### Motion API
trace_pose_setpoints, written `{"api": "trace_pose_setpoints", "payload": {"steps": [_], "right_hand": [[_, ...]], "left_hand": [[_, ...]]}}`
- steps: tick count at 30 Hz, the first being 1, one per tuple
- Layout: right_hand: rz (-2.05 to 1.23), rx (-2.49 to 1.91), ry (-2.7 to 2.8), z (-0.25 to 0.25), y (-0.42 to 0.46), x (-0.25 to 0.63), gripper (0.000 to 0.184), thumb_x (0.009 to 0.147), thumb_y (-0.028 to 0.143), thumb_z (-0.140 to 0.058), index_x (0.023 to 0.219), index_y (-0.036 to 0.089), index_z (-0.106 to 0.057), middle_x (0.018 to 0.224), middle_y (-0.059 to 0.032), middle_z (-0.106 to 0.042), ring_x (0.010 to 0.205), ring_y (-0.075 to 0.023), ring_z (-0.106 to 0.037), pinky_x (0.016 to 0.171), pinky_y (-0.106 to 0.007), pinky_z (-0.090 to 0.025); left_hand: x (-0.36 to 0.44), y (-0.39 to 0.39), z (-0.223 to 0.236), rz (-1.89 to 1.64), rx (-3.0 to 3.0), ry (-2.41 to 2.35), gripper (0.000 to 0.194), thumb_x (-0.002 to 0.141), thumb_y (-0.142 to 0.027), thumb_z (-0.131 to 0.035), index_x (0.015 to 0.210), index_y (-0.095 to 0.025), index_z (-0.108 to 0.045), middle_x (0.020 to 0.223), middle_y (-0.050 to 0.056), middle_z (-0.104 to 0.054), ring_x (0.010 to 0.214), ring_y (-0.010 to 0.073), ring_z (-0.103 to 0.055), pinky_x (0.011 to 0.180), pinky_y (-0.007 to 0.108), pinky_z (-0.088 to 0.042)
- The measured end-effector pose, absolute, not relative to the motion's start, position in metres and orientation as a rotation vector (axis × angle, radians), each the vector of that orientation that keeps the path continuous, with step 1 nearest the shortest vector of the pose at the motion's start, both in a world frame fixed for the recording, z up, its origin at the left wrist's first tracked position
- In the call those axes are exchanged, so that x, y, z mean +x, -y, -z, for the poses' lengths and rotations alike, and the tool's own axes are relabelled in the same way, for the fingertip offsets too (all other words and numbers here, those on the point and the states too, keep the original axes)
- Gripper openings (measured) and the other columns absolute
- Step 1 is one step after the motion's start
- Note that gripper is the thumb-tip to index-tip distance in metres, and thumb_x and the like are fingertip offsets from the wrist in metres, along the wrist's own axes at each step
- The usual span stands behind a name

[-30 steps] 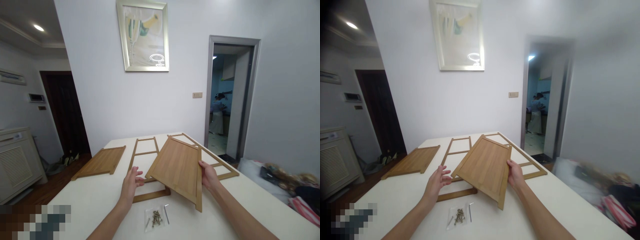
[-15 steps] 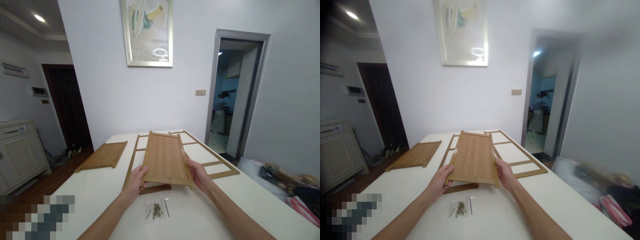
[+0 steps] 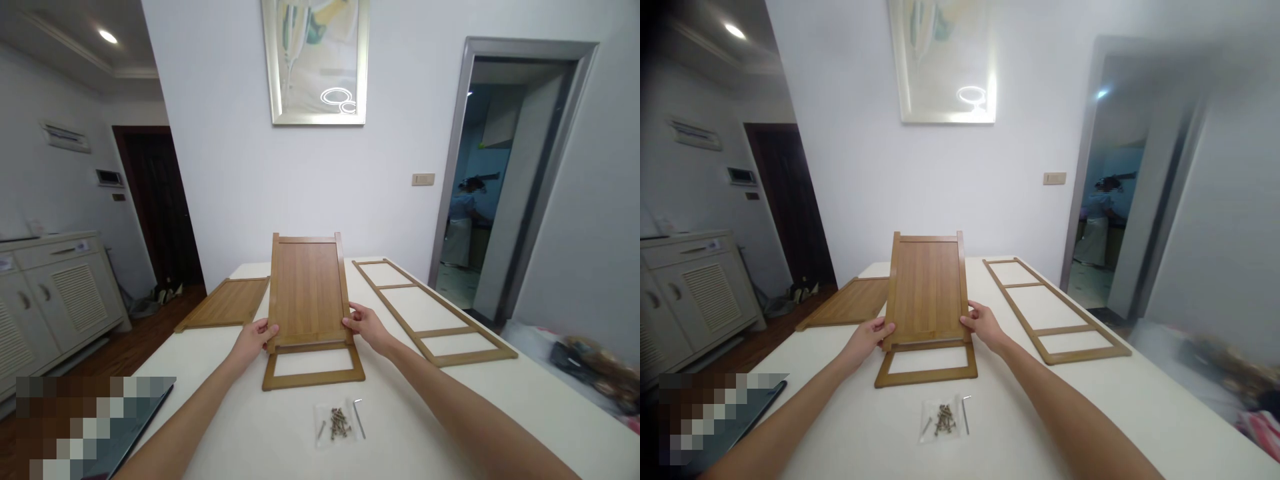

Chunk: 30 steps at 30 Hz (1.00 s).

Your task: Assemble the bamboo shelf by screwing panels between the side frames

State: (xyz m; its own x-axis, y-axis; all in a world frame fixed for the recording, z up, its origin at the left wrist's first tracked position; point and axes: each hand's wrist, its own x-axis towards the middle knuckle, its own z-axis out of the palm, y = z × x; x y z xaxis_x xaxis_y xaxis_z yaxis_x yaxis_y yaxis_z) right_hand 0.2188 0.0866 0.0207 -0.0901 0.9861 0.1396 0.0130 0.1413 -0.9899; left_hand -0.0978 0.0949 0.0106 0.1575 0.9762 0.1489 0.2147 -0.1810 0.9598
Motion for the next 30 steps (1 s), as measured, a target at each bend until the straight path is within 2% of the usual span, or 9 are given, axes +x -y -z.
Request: {"api": "trace_pose_setpoints", "payload": {"steps": [5,11,16,22,30], "right_hand": [[-1.147,-1.084,1.364,-0.013,-0.087,0.223,0.07,0.065,0.037,-0.078,0.128,0.018,-0.056,0.063,0.0059,-0.056,0.066,-0.0147,-0.057,0.062,-0.029,-0.045],[-1.108,-1.089,1.349,0.003,-0.092,0.223,0.068,0.068,0.039,-0.077,0.128,0.016,-0.057,0.066,0.0042,-0.06,0.062,-0.0123,-0.053,0.056,-0.024,-0.038],[-1.127,-1.084,1.313,0.016,-0.1,0.225,0.063,0.067,0.041,-0.078,0.122,0.015,-0.062,0.063,0.0046,-0.062,0.059,-0.0119,-0.053,0.058,-0.025,-0.039],[-1.158,-1.081,1.28,0.019,-0.104,0.226,0.059,0.066,0.041,-0.079,0.118,0.016,-0.063,0.074,-0.0003,-0.072,0.064,-0.014,-0.06,0.06,-0.025,-0.043],[-1.123,-1.085,1.244,0.017,-0.106,0.22,0.053,0.067,0.04,-0.079,0.113,0.017,-0.067,0.075,-0.0015,-0.074,0.063,-0.0162,-0.062,0.058,-0.026,-0.045]], "left_hand": [[-0.098,-0.103,-0.003,-1.124,1.549,-1.17,0.044,0.063,-0.057,-0.073,0.077,-0.015,-0.068,0.064,0.001,-0.064,0.059,0.0149,-0.055,0.052,0.024,-0.036],[-0.093,-0.103,0.006,-1.157,1.44,-1.121,0.045,0.064,-0.056,-0.074,0.084,-0.016,-0.069,0.082,0.006,-0.073,0.076,0.0209,-0.065,0.065,0.027,-0.046],[-0.094,-0.108,0.013,-1.128,1.41,-1.126,0.046,0.061,-0.056,-0.076,0.083,-0.015,-0.071,0.083,0.008,-0.075,0.082,0.0249,-0.068,0.075,0.032,-0.049],[-0.094,-0.114,0.019,-1.131,1.439,-1.148,0.046,0.064,-0.057,-0.073,0.082,-0.014,-0.071,0.083,0.008,-0.075,0.078,0.0235,-0.067,0.07,0.03,-0.049],[-0.092,-0.123,0.024,-1.141,1.45,-1.21,0.046,0.064,-0.057,-0.072,0.079,-0.013,-0.07,0.075,0.007,-0.073,0.064,0.0186,-0.063,0.059,0.027,-0.044]]}}
